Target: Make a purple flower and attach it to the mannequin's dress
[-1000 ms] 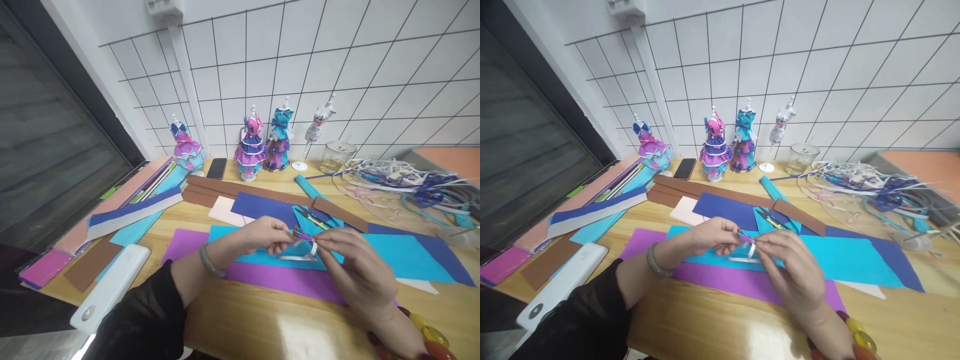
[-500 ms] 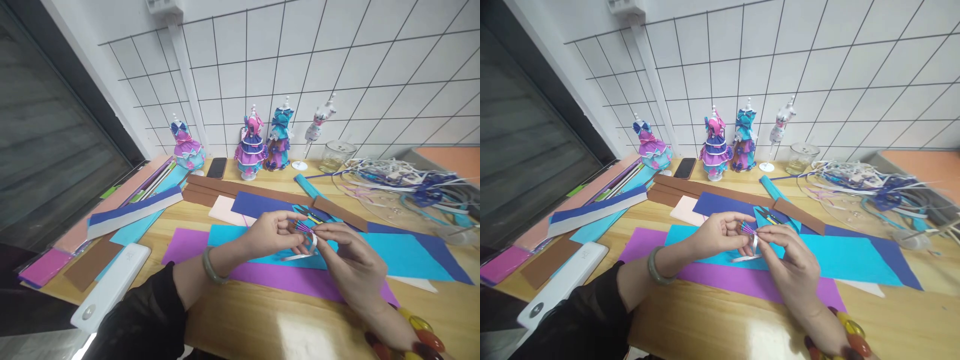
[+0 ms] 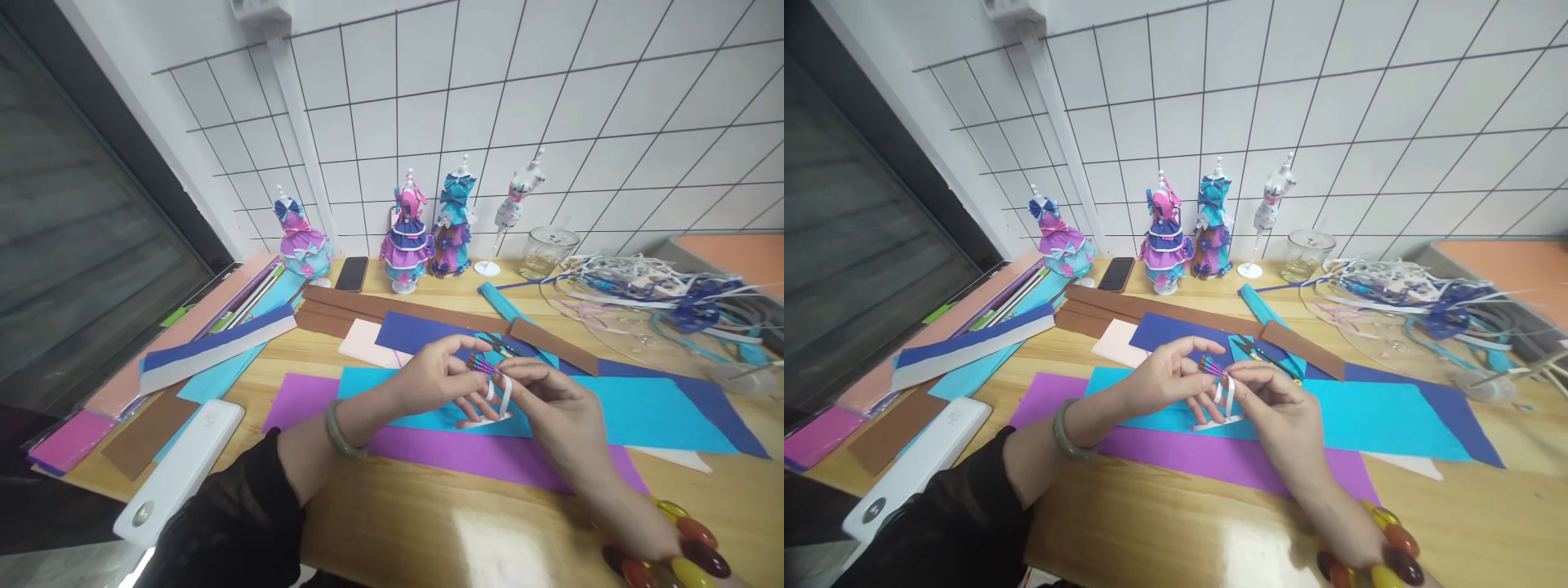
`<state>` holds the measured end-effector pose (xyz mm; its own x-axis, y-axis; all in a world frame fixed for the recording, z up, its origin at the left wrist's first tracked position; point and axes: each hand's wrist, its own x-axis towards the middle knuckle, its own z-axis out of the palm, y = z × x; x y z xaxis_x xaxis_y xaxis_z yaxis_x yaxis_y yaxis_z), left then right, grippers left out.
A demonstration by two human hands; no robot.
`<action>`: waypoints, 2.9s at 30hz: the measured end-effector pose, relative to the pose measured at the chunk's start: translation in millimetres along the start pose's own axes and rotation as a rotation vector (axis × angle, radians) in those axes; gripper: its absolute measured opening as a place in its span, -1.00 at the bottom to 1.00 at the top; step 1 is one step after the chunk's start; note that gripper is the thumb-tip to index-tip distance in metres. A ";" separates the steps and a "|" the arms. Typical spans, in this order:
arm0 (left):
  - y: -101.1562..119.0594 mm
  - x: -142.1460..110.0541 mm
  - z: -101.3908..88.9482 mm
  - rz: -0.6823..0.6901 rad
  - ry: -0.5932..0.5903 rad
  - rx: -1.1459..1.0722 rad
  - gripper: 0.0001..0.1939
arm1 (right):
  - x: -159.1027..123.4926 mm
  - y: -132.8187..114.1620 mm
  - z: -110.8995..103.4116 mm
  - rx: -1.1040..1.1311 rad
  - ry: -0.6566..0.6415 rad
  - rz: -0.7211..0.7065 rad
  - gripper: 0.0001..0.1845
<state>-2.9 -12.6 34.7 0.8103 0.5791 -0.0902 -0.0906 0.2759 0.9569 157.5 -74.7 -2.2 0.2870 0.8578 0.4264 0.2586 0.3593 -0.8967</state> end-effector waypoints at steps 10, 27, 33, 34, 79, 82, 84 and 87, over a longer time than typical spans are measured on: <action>1.8 0.5 -6.9 -0.030 0.036 -0.112 -0.40 | 4.0 4.9 -2.7 -0.052 -0.047 0.047 -0.92; 3.4 -1.7 -4.3 -0.052 0.101 0.088 -0.32 | 3.0 6.3 -6.4 -0.263 0.029 -0.210 -0.92; 9.7 -6.4 2.1 -0.096 0.005 0.020 -0.22 | 3.0 8.2 -6.6 -0.271 0.035 -0.231 -0.93; 10.3 -6.5 2.2 -0.111 -0.021 0.000 -0.22 | 2.9 8.4 -6.3 -0.253 0.043 -0.217 -0.94; -26.3 2.3 -1.9 0.039 0.022 0.426 -0.21 | 3.4 5.5 2.7 0.321 0.096 0.383 -0.75; -30.0 6.1 -4.6 0.088 0.066 0.486 -0.35 | 3.6 3.1 3.1 0.353 0.082 0.401 -0.75; -29.3 7.9 -4.8 0.149 0.137 0.508 -0.42 | 2.9 0.3 3.6 0.376 0.045 0.403 -0.76; -22.8 7.4 -3.8 0.280 0.244 0.546 -0.47 | 1.1 -2.9 4.7 0.387 0.001 0.405 -0.77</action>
<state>3.0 -11.6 11.2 0.6388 0.7470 0.1843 0.0798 -0.3026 0.9498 152.7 -73.1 0.3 0.2935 0.9552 0.0389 -0.2299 0.1100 -0.9670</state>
